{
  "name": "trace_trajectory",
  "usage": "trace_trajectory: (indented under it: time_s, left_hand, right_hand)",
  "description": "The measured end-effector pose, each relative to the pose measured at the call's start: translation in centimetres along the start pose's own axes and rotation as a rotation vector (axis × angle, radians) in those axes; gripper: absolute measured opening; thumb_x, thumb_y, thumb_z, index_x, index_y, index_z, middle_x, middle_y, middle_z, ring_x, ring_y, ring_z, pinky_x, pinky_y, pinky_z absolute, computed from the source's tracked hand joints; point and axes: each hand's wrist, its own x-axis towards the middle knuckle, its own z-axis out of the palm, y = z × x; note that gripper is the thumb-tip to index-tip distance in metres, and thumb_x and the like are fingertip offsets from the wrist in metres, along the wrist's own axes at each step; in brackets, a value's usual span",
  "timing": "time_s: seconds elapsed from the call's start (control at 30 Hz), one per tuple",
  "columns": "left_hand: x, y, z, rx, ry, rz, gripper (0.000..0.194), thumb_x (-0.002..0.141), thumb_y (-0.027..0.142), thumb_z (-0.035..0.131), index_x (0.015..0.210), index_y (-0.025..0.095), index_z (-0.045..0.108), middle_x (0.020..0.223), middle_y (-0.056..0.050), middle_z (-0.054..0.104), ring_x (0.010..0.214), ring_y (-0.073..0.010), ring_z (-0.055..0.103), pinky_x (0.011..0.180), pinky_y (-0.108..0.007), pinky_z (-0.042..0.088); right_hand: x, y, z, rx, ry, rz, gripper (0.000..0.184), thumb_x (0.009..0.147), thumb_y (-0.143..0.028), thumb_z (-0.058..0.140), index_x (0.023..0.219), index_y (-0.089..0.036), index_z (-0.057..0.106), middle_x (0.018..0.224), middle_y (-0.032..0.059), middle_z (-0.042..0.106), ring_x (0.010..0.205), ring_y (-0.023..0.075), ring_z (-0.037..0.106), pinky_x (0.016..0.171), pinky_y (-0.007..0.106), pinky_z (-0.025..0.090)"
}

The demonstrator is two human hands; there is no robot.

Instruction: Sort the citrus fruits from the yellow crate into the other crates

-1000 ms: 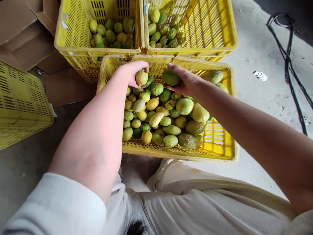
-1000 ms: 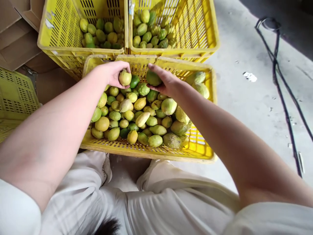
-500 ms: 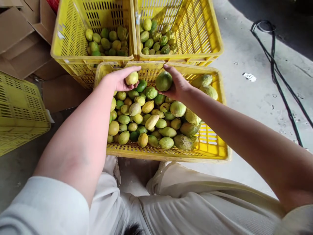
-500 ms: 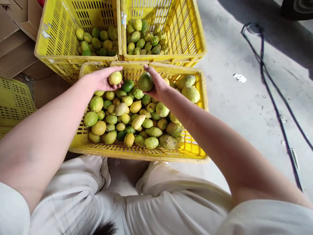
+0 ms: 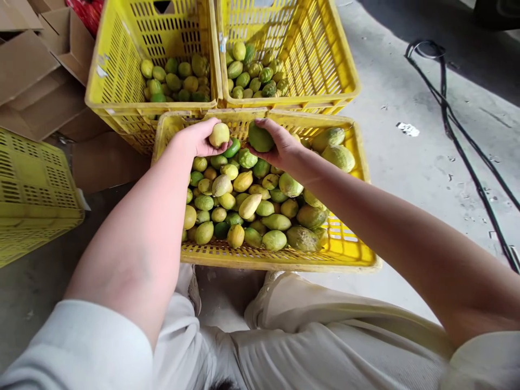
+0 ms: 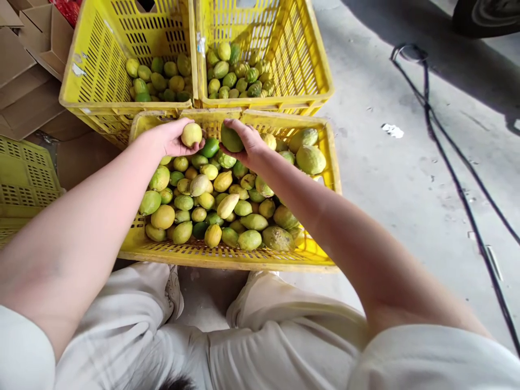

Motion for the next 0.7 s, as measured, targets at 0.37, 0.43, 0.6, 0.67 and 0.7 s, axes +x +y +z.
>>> trace_trajectory:
  time_s: [0.37,0.43,0.6,0.67,0.7]
  left_hand:
    - [-1.8,0.6,1.5,0.002,-0.102,0.073,0.025,0.077,0.010,0.081,0.091,0.024,0.067,0.069,0.000,0.068,0.074,-0.0166,0.070,0.065,-0.023,0.058]
    - [-1.8,0.5,1.5,-0.019,-0.082,0.061,0.023,0.080,0.011,0.082,0.092,0.024,0.066,0.069,0.001,0.067,0.067,-0.0149,0.067,0.063,-0.023,0.058]
    - [-1.1,0.4,1.6,-0.102,0.026,-0.047,0.028,0.084,0.036,0.087,0.091,0.020,0.066,0.068,-0.004,0.065,0.061,-0.0163,0.065,0.052,-0.022,0.052]
    - [-0.5,0.5,1.5,-0.138,0.038,-0.083,0.034,0.087,0.049,0.082,0.093,0.019,0.066,0.069,-0.005,0.065,0.062,-0.0180,0.067,0.048,-0.022,0.049]
    - [-0.3,0.6,1.5,-0.152,0.037,-0.088,0.037,0.089,0.054,0.078,0.094,0.019,0.067,0.069,-0.005,0.065,0.063,-0.0181,0.067,0.047,-0.021,0.048]
  right_hand:
    - [-0.5,-1.0,0.9,0.031,-0.064,-0.041,0.032,0.081,-0.044,0.083,0.094,-0.029,0.058,0.087,-0.0006,0.068,0.101,0.0221,0.069,0.082,0.032,0.068]
    - [-0.6,-0.8,1.0,0.066,-0.066,-0.059,0.026,0.084,-0.037,0.081,0.093,-0.028,0.058,0.088,-0.0021,0.068,0.099,0.0188,0.069,0.083,0.030,0.068]
    - [-0.6,-0.8,1.1,0.109,-0.016,-0.004,0.011,0.093,-0.034,0.064,0.092,-0.025,0.059,0.083,-0.0001,0.066,0.087,0.0181,0.068,0.074,0.030,0.067]
    - [-0.6,-0.9,0.9,0.103,-0.039,0.028,0.025,0.098,-0.046,0.057,0.089,-0.023,0.060,0.078,0.0025,0.064,0.077,0.0192,0.066,0.067,0.030,0.064]
    - [-0.5,-1.0,0.9,0.101,-0.043,0.037,0.032,0.098,-0.052,0.055,0.088,-0.022,0.059,0.076,0.0031,0.063,0.073,0.0190,0.063,0.064,0.031,0.063]
